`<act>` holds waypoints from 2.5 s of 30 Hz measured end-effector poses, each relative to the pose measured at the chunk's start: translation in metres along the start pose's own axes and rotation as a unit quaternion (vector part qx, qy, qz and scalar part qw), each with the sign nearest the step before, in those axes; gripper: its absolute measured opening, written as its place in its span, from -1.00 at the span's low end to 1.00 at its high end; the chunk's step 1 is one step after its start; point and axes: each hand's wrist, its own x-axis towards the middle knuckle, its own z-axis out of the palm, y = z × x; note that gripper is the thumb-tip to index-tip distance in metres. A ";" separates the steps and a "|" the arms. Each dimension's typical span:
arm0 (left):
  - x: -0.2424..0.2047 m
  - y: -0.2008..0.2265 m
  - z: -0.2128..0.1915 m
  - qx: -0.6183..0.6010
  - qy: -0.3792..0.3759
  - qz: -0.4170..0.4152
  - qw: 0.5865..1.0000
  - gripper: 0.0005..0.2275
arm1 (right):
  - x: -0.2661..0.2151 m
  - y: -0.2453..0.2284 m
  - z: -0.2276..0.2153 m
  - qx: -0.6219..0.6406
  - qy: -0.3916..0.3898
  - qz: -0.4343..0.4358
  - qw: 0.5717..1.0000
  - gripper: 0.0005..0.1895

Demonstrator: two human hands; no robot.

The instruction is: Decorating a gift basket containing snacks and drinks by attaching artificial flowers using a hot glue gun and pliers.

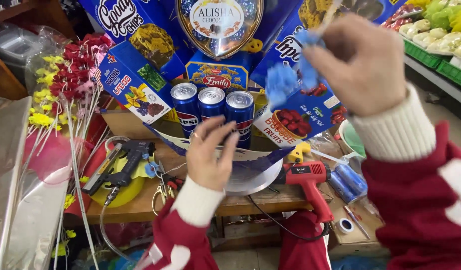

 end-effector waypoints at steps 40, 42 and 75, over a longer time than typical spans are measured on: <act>0.049 -0.020 0.047 0.218 -0.072 0.141 0.963 -0.71 | 0.055 0.038 0.083 0.076 -0.134 0.153 0.976 -0.89; 0.048 -0.021 0.048 0.223 -0.079 0.134 0.962 -0.70 | 0.056 0.039 0.085 0.076 -0.138 0.159 0.975 -0.90; 0.002 0.025 -0.048 -0.467 0.030 -0.409 0.783 -0.63 | -0.287 0.144 0.121 -0.094 -0.261 0.428 0.860 -0.31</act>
